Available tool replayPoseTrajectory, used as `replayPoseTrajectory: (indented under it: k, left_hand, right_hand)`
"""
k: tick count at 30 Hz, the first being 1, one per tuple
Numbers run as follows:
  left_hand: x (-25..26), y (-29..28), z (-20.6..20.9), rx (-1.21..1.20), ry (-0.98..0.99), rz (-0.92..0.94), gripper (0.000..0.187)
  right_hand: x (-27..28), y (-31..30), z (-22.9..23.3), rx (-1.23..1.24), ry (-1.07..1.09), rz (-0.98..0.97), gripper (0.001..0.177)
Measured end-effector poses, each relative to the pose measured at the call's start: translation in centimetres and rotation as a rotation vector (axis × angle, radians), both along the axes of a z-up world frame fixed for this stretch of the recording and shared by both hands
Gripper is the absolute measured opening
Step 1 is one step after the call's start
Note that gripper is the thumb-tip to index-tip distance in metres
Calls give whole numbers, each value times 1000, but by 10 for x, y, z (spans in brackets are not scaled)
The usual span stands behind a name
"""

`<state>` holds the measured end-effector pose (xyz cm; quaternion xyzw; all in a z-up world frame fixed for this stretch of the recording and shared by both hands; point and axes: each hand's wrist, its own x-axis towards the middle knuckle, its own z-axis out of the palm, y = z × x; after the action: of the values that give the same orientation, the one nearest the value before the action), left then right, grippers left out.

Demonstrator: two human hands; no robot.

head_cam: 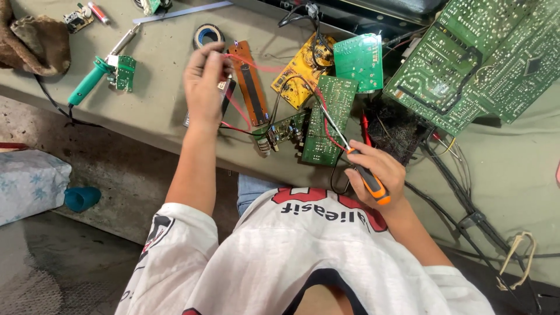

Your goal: Testing electronic components on various circuit boards using a multimeter and a screwdriver for diagnostics.

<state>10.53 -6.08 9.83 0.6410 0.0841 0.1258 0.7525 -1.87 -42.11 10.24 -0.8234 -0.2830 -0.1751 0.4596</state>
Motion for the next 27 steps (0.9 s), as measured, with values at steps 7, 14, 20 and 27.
replayPoseTrajectory:
  k: [7,14,20,27]
  left_hand:
    - [-13,-25,-16,760,-203,162,37]
    - [-27,-96,-50,984,-484,-194,30]
    - [-38,-133,-40,1202,-385,-374,73]
    - [-44,-135,-53,1128,-318,-362,67]
  right_hand:
    - [-8,-5,-2,9,13,68,26]
    - [-8,-19,-8,178,25,-118,23]
    - [-11,-17,-4,152,63,-128,18]
    - [-9,-9,-6,264,65,-62,20]
